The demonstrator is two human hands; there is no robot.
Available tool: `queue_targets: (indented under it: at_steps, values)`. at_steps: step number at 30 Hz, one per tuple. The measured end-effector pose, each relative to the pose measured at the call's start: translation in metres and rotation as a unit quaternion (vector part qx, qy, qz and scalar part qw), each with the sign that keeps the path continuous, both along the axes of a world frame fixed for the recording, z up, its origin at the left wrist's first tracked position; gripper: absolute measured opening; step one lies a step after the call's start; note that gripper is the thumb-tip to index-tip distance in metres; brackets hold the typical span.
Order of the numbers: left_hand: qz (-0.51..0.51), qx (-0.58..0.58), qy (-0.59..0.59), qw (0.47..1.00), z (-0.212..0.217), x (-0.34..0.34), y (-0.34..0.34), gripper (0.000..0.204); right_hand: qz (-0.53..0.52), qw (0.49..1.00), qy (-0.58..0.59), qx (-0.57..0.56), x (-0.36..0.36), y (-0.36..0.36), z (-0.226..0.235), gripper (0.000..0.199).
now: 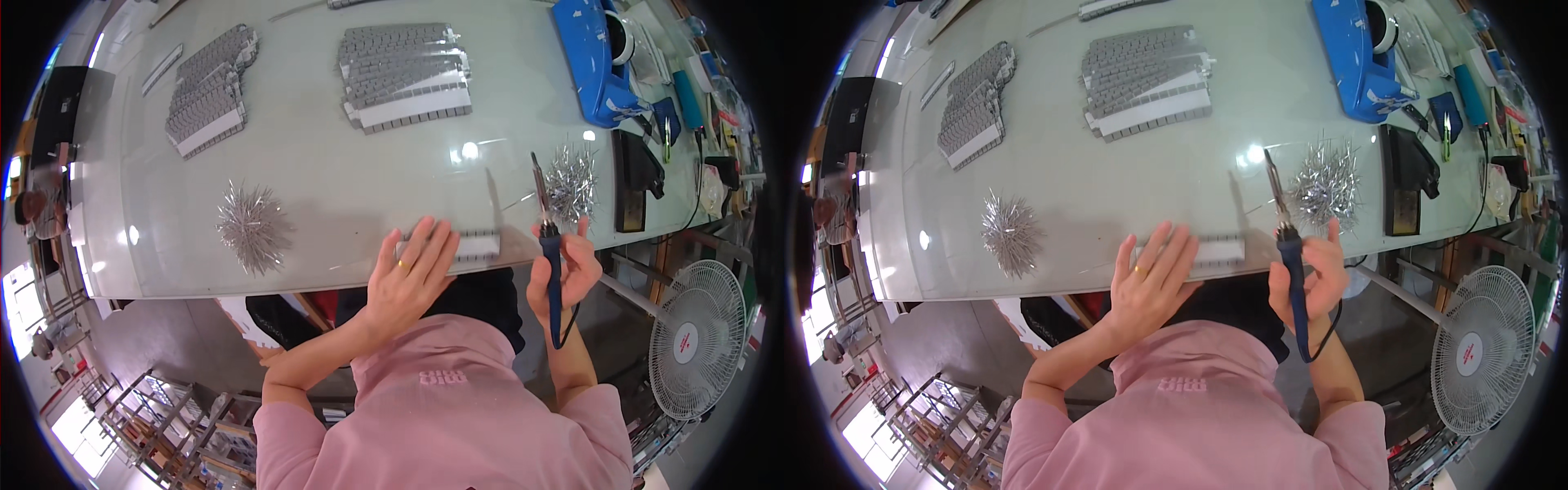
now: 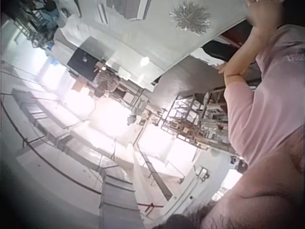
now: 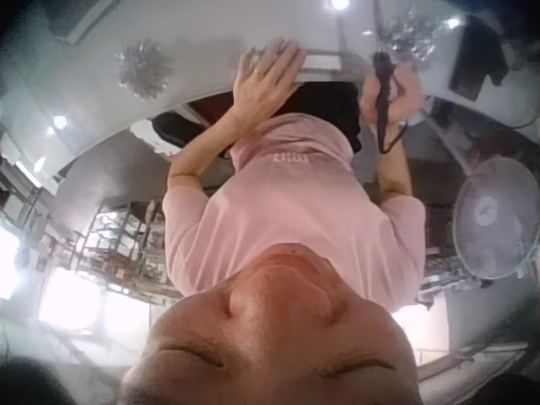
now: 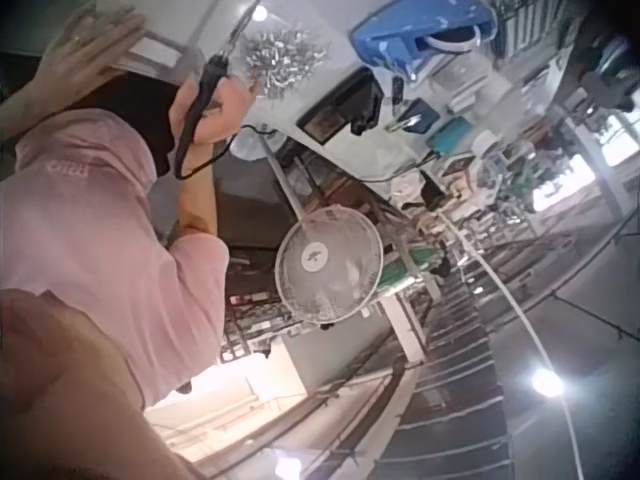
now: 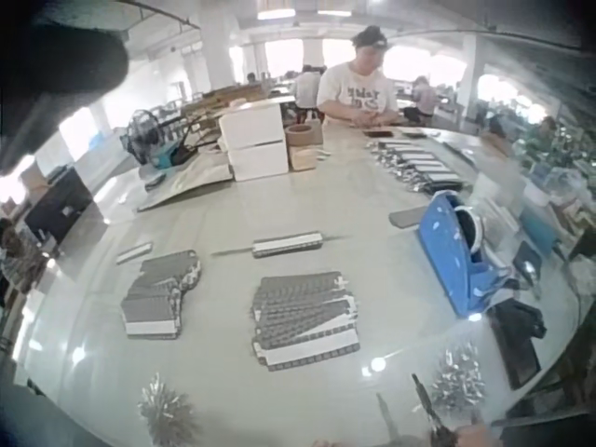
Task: Soldering wire components onto a metal strip at a workbench.
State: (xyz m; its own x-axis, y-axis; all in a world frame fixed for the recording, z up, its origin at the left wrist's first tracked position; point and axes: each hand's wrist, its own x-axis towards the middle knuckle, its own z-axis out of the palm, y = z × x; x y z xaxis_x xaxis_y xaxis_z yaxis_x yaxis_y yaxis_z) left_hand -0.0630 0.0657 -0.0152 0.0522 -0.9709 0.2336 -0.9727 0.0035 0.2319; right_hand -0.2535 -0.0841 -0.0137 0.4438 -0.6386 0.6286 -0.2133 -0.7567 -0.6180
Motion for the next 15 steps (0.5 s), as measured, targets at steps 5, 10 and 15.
queue_targets:
  at_steps: [5,10,15]
  values:
    - [-0.066,-0.061,-0.006,0.996,0.011,0.007,0.013,0.033,-0.087,0.996,-0.03,-0.013,-0.022,-0.011,-0.012,0.039]
    - [-0.09,0.033,0.133,0.986,0.054,0.039,-0.003,0.027,-0.098,0.994,-0.015,0.04,-0.015,-0.019,-0.011,0.035]
    - [-0.041,-0.045,0.087,0.994,0.076,0.14,-0.111,0.023,-0.122,0.99,-0.06,0.031,-0.011,-0.023,-0.023,0.039]
